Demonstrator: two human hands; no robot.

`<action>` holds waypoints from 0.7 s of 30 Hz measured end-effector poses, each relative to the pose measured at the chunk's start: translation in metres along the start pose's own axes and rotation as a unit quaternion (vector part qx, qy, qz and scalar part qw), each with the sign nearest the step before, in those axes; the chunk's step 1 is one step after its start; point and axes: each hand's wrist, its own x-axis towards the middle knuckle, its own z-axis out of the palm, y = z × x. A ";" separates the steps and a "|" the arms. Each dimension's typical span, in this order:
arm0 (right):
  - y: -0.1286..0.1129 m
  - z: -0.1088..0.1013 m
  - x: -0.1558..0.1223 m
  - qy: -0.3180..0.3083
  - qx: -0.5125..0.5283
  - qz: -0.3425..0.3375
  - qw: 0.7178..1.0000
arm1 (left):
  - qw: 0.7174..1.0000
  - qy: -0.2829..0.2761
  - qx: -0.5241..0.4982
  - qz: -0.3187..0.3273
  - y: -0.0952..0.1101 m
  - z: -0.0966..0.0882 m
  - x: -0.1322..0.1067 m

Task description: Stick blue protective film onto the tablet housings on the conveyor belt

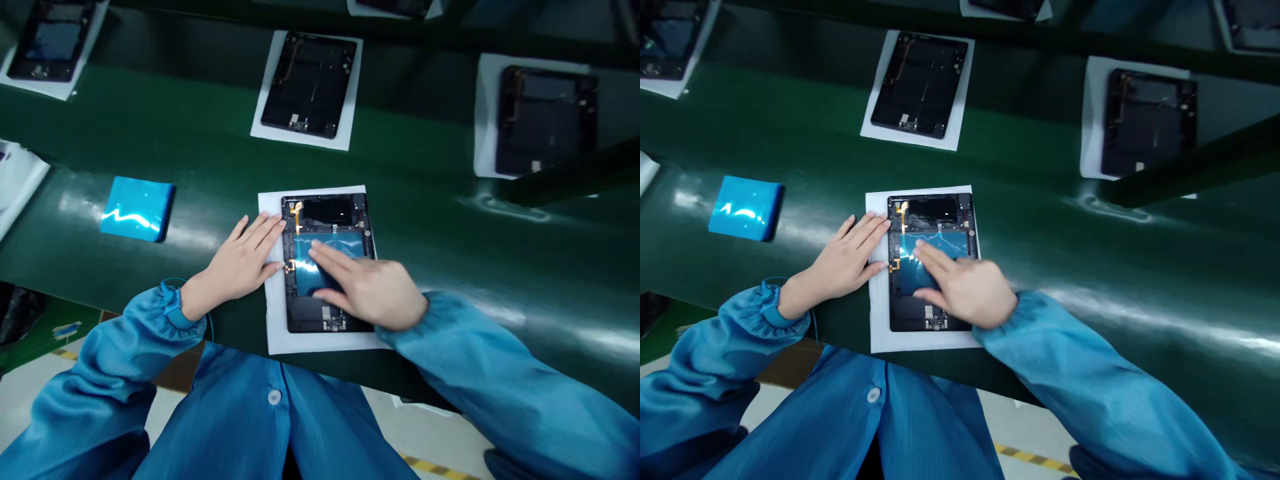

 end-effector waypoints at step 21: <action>-0.012 -0.012 -0.083 0.021 0.091 0.061 0.994 | 0.991 -0.051 0.044 -0.112 0.006 -0.027 0.126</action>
